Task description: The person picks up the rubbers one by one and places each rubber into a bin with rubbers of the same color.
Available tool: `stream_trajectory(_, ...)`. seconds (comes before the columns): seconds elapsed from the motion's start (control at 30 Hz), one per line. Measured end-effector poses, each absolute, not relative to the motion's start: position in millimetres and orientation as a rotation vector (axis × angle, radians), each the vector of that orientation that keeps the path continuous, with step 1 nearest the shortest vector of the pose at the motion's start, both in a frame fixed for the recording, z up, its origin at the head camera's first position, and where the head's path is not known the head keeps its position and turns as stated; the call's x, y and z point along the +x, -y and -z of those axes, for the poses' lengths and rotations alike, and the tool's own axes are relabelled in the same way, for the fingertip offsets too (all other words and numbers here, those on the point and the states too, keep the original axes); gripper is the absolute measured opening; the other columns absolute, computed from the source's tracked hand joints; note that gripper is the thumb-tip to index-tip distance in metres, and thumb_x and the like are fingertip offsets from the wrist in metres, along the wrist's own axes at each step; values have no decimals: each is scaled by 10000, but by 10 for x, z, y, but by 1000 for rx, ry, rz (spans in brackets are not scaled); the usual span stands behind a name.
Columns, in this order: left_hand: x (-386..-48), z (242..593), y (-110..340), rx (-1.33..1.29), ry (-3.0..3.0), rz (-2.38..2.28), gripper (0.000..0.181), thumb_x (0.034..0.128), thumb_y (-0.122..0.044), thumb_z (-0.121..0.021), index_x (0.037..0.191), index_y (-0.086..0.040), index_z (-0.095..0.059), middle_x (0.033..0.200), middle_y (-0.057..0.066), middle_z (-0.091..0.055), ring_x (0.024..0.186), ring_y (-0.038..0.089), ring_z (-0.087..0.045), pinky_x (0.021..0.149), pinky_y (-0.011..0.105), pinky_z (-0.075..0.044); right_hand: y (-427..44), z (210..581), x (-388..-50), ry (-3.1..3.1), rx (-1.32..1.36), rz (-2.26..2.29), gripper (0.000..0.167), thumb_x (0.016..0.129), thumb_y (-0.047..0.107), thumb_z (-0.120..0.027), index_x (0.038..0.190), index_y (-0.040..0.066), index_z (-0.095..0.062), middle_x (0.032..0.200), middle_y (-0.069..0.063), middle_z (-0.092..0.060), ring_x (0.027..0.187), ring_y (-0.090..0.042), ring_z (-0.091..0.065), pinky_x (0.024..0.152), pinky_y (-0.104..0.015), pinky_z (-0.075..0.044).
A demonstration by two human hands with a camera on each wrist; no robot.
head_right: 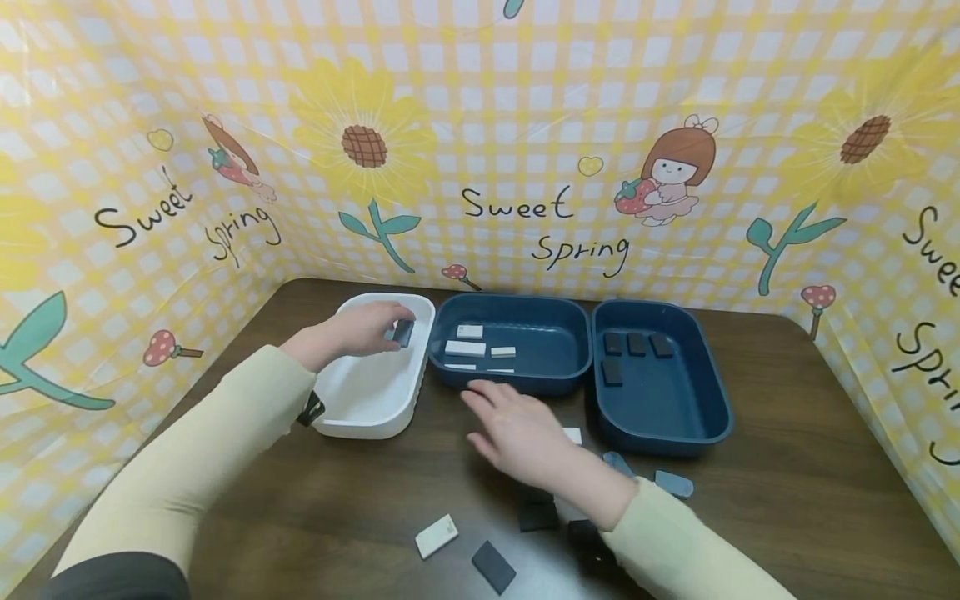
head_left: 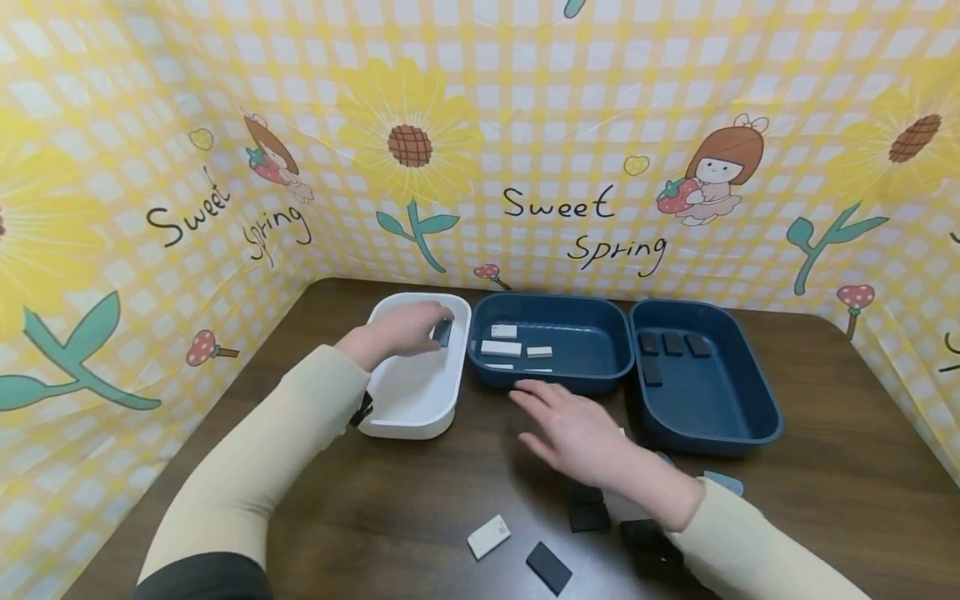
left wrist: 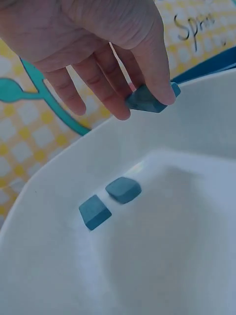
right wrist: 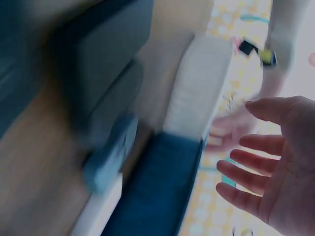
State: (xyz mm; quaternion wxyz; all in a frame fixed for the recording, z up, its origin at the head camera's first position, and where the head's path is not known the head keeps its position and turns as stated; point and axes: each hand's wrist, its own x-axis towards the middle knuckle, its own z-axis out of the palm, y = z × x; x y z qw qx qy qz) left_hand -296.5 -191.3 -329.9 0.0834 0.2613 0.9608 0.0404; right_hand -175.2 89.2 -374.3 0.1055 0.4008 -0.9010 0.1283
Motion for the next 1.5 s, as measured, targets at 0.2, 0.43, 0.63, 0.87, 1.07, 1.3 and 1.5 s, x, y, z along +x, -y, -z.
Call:
stream_trajectory(0.2,-3155,3373,1840,571,-2829,-206,440,855,-89,-747,1265,-19,-604,1127,125,-635,966,257,-582,873,401,-497,-526,3807,-1804,2711,1344,-353,630,928,313,-661,1465,87,-420,1501,-90,-390,1282,-233,-464,964,-390,-458)
stream_trajectory(0.43,-3293,3479,1822,395,-2800,-250,427,849,-95,-757,1255,-64,-628,1131,94,-634,947,250,-580,804,405,-526,-318,3836,-1873,2716,1457,-230,696,931,345,-650,1509,105,-345,1555,-49,-310,1308,-207,-424,975,-366,-446)
stream_trajectory(0.63,-3414,3616,1861,407,-2812,-188,393,827,-79,-775,1201,-54,-661,1111,93,-659,947,236,-585,882,404,-484,-233,3852,-1894,2704,1510,-155,670,922,352,-655,1492,123,-389,1551,-28,-322,1308,-194,-421,945,-351,-456)
stream_trajectory(0.87,-3467,3722,1888,390,-2788,-130,338,844,-77,-756,1172,-69,-674,1108,86,-652,946,243,-566,884,402,-463,-208,3827,-1902,2744,1514,-163,638,922,313,-659,1484,139,-410,1539,-18,-345,1265,-179,-472,920,-317,-469)
stream_trajectory(1.07,-3459,3733,1893,395,-2797,-108,323,855,-69,-736,1171,-60,-669,1113,97,-652,946,245,-564,889,409,-461,-214,3839,-1903,2755,1497,-170,639,919,290,-667,1485,148,-409,1539,-16,-345,1240,-172,-494,909,-305,-472)
stream_trajectory(1.3,-3459,3754,1892,458,-2822,-67,312,855,-68,-736,1159,-40,-676,1134,116,-663,977,245,-592,944,426,-450,-212,3856,-1916,2735,1494,-185,623,913,260,-672,1472,132,-428,1530,-25,-362,1201,-171,-524,881,-299,-485)
stream_trajectory(1.5,-3505,3772,1863,436,-2835,-54,326,854,-64,-731,1173,-41,-667,1139,116,-657,1003,252,-589,973,438,-429,-223,3843,-1931,2726,1476,-180,605,913,222,-665,1467,137,-438,1523,-26,-374,1176,-171,-544,859,-292,-496)
